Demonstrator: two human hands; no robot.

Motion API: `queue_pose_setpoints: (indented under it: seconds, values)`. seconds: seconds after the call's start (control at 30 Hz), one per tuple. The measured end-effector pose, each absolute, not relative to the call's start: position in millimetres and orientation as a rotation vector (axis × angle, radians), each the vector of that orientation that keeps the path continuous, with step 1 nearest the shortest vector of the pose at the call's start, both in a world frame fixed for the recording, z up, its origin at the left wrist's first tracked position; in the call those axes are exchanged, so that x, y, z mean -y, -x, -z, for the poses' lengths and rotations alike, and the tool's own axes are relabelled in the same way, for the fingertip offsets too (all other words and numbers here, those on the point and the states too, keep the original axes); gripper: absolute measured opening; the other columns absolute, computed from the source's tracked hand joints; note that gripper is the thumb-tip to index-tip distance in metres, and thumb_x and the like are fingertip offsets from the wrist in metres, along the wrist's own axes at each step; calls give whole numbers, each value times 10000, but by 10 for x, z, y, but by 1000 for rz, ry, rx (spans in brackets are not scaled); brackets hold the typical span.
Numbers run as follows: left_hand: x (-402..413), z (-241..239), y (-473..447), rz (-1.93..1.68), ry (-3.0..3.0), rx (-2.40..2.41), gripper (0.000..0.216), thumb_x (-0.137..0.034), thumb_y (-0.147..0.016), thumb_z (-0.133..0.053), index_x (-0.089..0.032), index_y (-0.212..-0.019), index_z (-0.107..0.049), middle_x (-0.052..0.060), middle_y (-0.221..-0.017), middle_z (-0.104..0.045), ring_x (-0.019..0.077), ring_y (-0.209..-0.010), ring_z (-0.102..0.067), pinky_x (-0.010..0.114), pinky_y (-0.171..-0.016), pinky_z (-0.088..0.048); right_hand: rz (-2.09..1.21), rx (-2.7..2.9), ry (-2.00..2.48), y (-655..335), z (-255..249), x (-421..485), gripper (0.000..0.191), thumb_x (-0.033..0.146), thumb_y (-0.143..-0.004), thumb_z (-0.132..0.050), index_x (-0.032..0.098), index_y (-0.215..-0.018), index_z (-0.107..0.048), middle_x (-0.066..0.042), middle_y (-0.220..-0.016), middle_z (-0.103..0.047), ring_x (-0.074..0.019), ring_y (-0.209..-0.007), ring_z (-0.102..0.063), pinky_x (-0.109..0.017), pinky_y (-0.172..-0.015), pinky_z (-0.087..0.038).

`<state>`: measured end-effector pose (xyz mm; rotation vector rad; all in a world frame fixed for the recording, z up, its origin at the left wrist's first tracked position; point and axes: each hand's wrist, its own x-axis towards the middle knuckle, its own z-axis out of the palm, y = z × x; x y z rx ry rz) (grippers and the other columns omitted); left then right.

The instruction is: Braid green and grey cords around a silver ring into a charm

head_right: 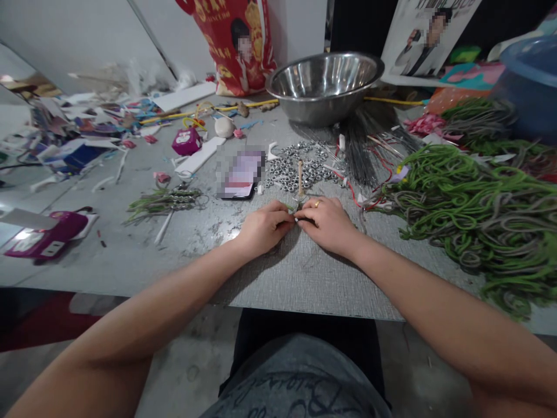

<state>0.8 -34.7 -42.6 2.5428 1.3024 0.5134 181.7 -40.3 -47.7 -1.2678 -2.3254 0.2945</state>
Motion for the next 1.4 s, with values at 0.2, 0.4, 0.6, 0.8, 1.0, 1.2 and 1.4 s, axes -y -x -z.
queue_pose_setpoints:
  seconds: [0.2, 0.4, 0.6, 0.8, 1.0, 1.2, 1.4]
  values:
    - [348, 427, -13, -472, -2539, -1317, 186, -224, -856, -512, -203, -878, -696, 43, -967, -652, 175, -854, -637, 254, -663, -484, -292, 2329, 1265, -1853, 497, 381, 213, 189, -808, -524, 215, -910, -709, -60, -916, -678, -225, -897, -583, -393, -812, -418]
    - [345, 430, -22, -471, -2523, -1336, 181, -226, -854, -520, -202, -888, -696, 43, -966, -652, 174, -846, -635, 262, -673, -487, -213, 2372, 1279, -1834, 482, 391, 163, 237, -822, -556, 211, -851, -715, -61, -861, -677, -227, -864, -580, -391, -771, -403]
    - [347, 422, -23, -487, -2528, -1332, 170, -229, -854, -516, -194, -872, -681, 42, -933, -648, 169, -837, -631, 257, -670, -483, -96, 2408, 1308, -1794, 445, 430, 172, 242, -830, -528, 204, -759, -681, -58, -805, -657, -226, -836, -563, -374, -745, -368]
    - [378, 398, -11, -478, -2538, -1303, 175, -207, -810, -549, -193, -960, -637, 39, -977, -629, 184, -870, -623, 284, -709, -491, -112, 2403, 1291, -1802, 451, 425, 163, 219, -815, -499, 199, -722, -631, -55, -770, -637, -214, -800, -561, -357, -735, -368]
    - [395, 428, -9, -514, -2586, -1283, 196, -278, -825, -569, -220, -1002, -630, 40, -1056, -587, 168, -866, -615, 260, -666, -490, -178, 2426, 1232, -1833, 451, 405, 164, 226, -813, -489, 197, -713, -616, -54, -754, -623, -209, -779, -550, -351, -748, -394]
    - [386, 442, -14, -486, -2601, -1327, 198, -306, -844, -563, -233, -1005, -652, 52, -1101, -553, 159, -842, -608, 248, -626, -485, -291, 2397, 1220, -1878, 373, 406, 142, 205, -802, -476, 197, -720, -592, -69, -816, -637, -202, -791, -579, -337, -740, -438]
    - [388, 442, -6, -521, -2588, -1321, 197, -302, -833, -581, -226, -999, -656, 55, -1096, -550, 152, -842, -606, 236, -623, -486, -280, 2377, 1253, -2014, 262, 371, 116, 212, -779, -468, 199, -710, -560, -67, -809, -638, -205, -784, -588, -345, -734, -441]
